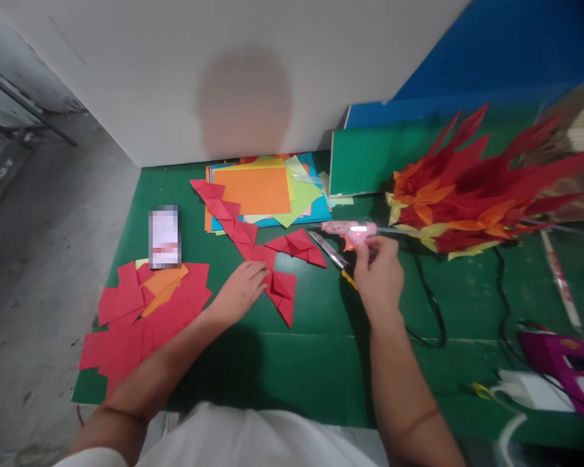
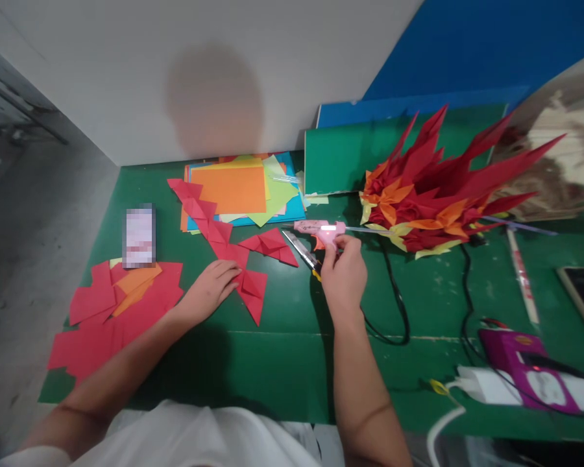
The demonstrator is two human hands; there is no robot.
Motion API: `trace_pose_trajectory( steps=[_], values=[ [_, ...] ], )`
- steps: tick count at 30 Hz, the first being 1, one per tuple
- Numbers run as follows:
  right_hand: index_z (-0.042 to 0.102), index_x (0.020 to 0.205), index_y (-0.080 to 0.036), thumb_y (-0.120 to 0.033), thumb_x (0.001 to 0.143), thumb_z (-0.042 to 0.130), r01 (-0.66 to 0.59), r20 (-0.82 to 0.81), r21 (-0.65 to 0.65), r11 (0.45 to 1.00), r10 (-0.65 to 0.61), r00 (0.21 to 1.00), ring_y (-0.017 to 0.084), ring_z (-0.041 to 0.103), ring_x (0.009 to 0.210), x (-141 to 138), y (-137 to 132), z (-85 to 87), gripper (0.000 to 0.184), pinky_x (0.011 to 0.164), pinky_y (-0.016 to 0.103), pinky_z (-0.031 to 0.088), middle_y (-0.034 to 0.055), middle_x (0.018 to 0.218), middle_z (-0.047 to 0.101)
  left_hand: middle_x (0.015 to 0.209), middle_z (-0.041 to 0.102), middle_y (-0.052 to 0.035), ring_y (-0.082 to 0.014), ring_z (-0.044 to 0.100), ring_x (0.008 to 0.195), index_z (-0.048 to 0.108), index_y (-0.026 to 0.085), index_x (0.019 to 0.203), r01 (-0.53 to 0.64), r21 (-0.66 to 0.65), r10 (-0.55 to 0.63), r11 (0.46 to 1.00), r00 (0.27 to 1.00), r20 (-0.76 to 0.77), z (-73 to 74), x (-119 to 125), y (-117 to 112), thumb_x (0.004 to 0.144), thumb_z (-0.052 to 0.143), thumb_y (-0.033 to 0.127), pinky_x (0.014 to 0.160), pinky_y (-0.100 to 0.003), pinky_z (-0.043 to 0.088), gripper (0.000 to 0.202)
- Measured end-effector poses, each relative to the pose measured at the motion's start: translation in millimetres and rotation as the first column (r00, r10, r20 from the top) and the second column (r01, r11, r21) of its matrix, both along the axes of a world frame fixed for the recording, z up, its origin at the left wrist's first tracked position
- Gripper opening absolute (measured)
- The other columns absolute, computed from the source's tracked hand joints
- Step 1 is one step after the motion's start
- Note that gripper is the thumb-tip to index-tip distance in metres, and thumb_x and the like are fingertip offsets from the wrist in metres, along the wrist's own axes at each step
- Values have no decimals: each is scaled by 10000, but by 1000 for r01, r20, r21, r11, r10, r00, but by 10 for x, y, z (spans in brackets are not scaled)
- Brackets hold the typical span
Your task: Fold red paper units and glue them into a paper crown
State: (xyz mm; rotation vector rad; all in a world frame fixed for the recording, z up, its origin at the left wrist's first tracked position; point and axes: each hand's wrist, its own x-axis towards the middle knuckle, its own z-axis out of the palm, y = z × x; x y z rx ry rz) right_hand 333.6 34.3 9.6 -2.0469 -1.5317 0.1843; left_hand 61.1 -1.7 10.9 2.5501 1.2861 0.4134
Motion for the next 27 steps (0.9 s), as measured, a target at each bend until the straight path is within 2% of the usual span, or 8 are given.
trace_pose_trajectory(
  steps=[8,11,13,15,17,19,23,27],
  values=[
    [561,1030,-137,-318,878,431,-83,87,17,996,81,993,276,600,762,0,42,-49,269,638,376,440,158,919,658,1218,609,-94,-195,580,1137,549,182,1184,-97,-32,99,995,992,80,-69,-41,-19,968,406,215,1026,-392,460,261],
    [596,1008,-138,-254,875,419,-175,165,116,978,154,974,308,602,853,-20,29,4,250,725,450,463,170,948,664,1216,608,-98,-193,579,1142,549,176,1170,-141,-30,143,990,985,95,-49,-69,25,963,417,194,1027,-388,462,247],
    [609,1003,-168,-197,876,405,-306,175,232,923,270,947,305,593,950,-90,-17,62,242,813,486,460,149,1012,670,1198,616,-98,-191,587,1129,546,168,1155,-148,-23,150,989,983,109,-42,-78,43,957,427,181,1018,-387,468,232],
    [619,1019,-197,-161,886,403,-469,137,300,831,449,883,268,600,967,-224,-87,113,256,844,468,476,115,1010,684,1195,615,-95,-195,587,1126,542,174,1136,-154,-14,155,988,980,128,-49,-85,50,949,447,181,1010,-396,469,211],
    [624,1063,-201,-126,888,397,-680,88,269,682,685,723,230,621,947,-410,-163,135,296,838,431,508,84,1006,698,1179,616,-102,-206,589,1110,531,172,1123,-172,2,170,985,973,156,-69,-99,55,935,476,185,983,-404,481,197],
    [617,1136,-187,-145,907,408,-808,66,168,564,812,580,225,614,1017,-612,-229,117,313,889,430,511,90,1111,683,1139,622,-115,-213,598,1070,503,159,1144,-207,22,200,978,962,184,-94,-122,68,922,499,184,941,-403,498,224],
    [577,1247,-141,-265,928,473,-866,89,-22,499,864,496,266,554,1177,-888,-301,2,357,991,456,473,126,1291,597,1085,628,-106,-212,603,1018,494,162,1145,-262,40,249,964,947,204,-110,-163,122,922,495,185,904,-395,503,224],
    [567,1267,-83,-252,926,482,-874,163,-85,479,872,462,297,519,1225,-931,-328,-84,390,1011,471,461,152,1313,576,1039,648,-91,-205,605,981,562,159,1020,-203,79,189,976,969,161,-64,-155,163,939,454,171,908,-385,491,136]
  ],
)
